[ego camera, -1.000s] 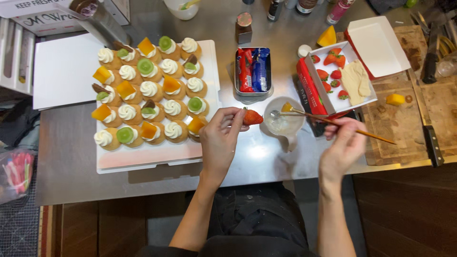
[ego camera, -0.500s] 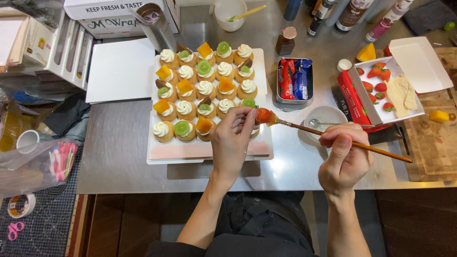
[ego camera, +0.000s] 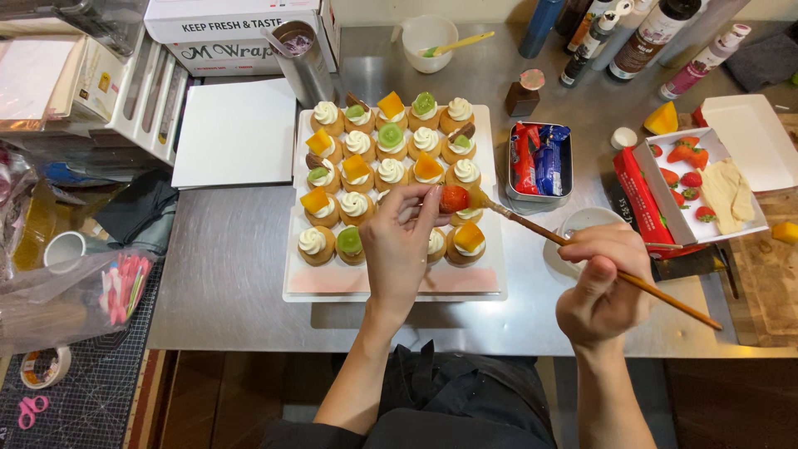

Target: The person decorates a tray of small pastries by placing fruit pieces on top of piped cream. They use a small brush to apply a glaze to mango and strawberry pieces before positioning them on the pastries.

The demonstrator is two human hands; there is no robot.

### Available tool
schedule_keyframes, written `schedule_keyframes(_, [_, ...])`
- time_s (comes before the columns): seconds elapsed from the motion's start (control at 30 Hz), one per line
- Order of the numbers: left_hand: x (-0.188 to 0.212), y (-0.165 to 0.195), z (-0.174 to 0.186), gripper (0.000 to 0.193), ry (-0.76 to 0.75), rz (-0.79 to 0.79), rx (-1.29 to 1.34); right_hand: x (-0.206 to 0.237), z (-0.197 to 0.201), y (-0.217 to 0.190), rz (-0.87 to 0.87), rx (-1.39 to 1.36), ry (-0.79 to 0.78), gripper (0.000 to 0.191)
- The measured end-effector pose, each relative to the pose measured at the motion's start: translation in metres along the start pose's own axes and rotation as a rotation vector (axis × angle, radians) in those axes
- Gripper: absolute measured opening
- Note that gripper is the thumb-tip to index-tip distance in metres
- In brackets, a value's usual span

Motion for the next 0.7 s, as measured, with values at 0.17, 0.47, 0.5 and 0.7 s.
schedule_keyframes(0.17, [-0.012, -0.002, 0.012, 0.016, 0.057, 0.053, -0.01, -0.007, -0.027, 0.009, 0.034, -0.07, -0.134, 0.03])
schedule_keyframes(0.47, [-0.023, -0.001, 0.033, 0.015, 0.042, -0.018, -0.042, -0.011, -0.044, 0.045, -0.325, -0.303, 0.011, 0.031])
schedule_keyframes(0.5, [-0.023, 0.0, 0.035, 0.015, 0.066, -0.032, -0.057, -0.013, -0.047, 0.05, -0.357, -0.324, 0.002, 0.032])
schedule_keyframes(0.7, [-0.028, 0.001, 0.047, 0.014, 0.132, -0.056, -0.127, -0.02, -0.051, 0.06, -0.403, -0.32, -0.017, 0.031])
Point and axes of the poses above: each hand's wrist, its own x-axis away from the middle knuckle, its own z-axis out of the back of the hand, y = z × x, the point moved 5 cm from there along -x, towards the middle knuckle, and after that the axes turned 14 degrees about z, right-handed, at the moved point
